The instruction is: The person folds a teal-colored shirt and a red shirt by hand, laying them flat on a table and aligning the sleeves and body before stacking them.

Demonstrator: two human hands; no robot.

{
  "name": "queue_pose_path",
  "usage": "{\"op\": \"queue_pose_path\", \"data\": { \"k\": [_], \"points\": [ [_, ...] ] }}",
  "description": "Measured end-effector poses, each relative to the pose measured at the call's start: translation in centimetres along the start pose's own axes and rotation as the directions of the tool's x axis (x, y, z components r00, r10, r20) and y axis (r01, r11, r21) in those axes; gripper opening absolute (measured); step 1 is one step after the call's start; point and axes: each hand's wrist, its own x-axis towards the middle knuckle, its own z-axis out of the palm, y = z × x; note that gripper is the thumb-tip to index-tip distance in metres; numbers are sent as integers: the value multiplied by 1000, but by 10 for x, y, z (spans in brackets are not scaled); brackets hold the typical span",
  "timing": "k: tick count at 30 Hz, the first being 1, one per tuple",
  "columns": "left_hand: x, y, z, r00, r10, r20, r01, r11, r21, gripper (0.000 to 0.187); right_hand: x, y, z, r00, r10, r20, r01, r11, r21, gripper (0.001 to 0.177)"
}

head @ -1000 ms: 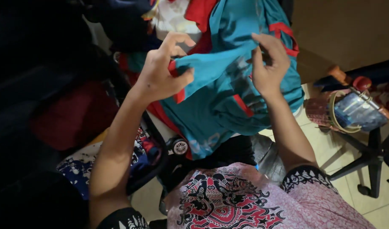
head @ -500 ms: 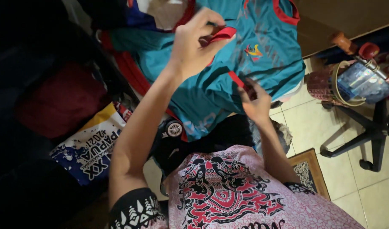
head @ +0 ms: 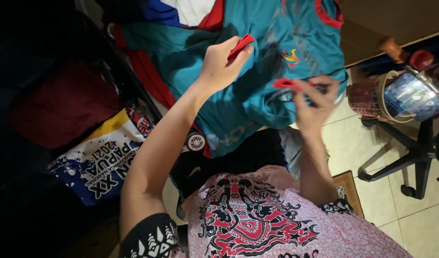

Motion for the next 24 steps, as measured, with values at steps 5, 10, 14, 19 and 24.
{"op": "queue_pose_path", "data": {
  "k": [5,10,14,19,24],
  "points": [
    [0,-1,5,998,60,-34,-62,995,-83,22,25,-2,-48,971,-9,-238,35,994,103,22],
    [1,-1,9,999,46,-21,-48,996,-73,27,54,-19,-80,976,-6,-216,48,981,187,16],
    [2,-9,14,998,54,-41,-56,998,-40,32,59,-27,-80,982,-120,-144,133,988,82,16],
    [3,-9,11,999,-34,2,34,993,-116,28,42,-40,-32,996,-43,-78,51,993,103,17],
    [1,1,9,994,-16,111,49,950,-308,22,22,-44,10,1000,25,6,-26,986,165,11]
  ]
}}
